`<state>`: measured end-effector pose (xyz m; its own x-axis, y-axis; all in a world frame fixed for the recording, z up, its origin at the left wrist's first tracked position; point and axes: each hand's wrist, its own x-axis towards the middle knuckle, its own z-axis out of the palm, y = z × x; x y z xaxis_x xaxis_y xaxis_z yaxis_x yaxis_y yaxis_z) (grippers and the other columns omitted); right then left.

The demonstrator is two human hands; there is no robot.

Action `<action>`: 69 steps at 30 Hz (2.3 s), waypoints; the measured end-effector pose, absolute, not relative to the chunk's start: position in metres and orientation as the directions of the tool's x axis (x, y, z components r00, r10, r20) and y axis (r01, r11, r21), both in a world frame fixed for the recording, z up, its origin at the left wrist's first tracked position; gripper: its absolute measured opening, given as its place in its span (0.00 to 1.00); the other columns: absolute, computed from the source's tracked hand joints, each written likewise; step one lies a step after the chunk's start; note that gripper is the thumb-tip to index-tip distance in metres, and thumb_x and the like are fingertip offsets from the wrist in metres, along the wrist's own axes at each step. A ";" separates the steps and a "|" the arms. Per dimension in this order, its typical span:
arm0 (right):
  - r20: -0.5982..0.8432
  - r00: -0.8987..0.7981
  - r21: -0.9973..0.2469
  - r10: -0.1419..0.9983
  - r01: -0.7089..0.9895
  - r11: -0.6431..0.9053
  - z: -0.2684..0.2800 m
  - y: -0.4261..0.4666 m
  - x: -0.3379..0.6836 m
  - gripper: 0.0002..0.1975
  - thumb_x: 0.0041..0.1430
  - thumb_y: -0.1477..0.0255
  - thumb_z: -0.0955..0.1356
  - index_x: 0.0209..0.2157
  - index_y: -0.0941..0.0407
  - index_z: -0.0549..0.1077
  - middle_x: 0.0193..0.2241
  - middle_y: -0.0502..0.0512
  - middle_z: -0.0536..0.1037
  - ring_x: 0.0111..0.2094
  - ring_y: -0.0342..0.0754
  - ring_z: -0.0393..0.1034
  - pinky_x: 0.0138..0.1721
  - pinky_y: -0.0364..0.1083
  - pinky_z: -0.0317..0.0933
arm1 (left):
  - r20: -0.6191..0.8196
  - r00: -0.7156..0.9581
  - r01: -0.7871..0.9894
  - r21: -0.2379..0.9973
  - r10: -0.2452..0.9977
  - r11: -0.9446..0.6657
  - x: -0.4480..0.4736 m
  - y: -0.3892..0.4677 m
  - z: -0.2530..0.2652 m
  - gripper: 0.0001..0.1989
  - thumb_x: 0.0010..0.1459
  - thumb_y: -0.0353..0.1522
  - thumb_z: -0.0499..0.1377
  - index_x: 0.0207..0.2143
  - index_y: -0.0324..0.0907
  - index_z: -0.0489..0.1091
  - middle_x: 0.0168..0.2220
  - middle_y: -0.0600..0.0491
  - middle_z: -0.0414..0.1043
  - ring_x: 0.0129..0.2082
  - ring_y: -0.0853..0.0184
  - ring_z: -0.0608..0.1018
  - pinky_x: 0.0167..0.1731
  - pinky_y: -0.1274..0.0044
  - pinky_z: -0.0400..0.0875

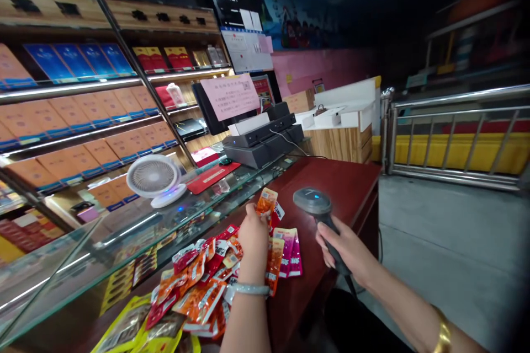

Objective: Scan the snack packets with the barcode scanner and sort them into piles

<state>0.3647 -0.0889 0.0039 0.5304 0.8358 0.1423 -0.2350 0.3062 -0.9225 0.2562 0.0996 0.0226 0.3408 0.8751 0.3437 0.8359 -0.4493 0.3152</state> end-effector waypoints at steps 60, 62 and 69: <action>0.018 0.442 -0.948 0.897 -0.277 0.156 -0.034 -0.107 0.371 0.19 0.59 0.53 0.67 0.39 0.54 0.64 0.20 0.41 0.63 0.14 0.35 0.54 0.16 0.38 0.51 | 0.408 0.369 0.776 0.360 0.835 -0.518 0.269 0.115 -0.001 0.10 0.62 0.38 0.53 0.42 0.42 0.67 0.34 0.47 0.77 0.37 0.59 0.78 0.40 0.70 0.64; 0.021 0.414 -0.952 0.910 -0.271 0.145 -0.033 -0.107 0.369 0.18 0.59 0.53 0.67 0.35 0.54 0.63 0.20 0.41 0.63 0.14 0.35 0.55 0.16 0.38 0.51 | 0.374 0.295 0.676 0.568 0.879 -0.469 0.271 0.115 0.002 0.10 0.62 0.38 0.53 0.41 0.43 0.66 0.34 0.49 0.76 0.32 0.63 0.78 0.33 0.75 0.65; 0.013 0.317 -0.947 0.948 -0.300 0.114 -0.030 -0.107 0.363 0.18 0.60 0.53 0.66 0.37 0.54 0.63 0.22 0.41 0.63 0.14 0.35 0.56 0.17 0.37 0.52 | 0.225 0.361 0.364 0.860 0.905 -0.358 0.283 0.115 -0.006 0.10 0.59 0.38 0.54 0.40 0.43 0.65 0.24 0.57 0.72 0.23 0.68 0.76 0.26 0.79 0.67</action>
<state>0.3627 -0.1070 -0.0295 0.3167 0.9484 0.0132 -0.3005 0.1135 -0.9470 0.2835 0.1147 -0.0060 0.3605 0.9053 0.2247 0.3639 -0.3584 0.8597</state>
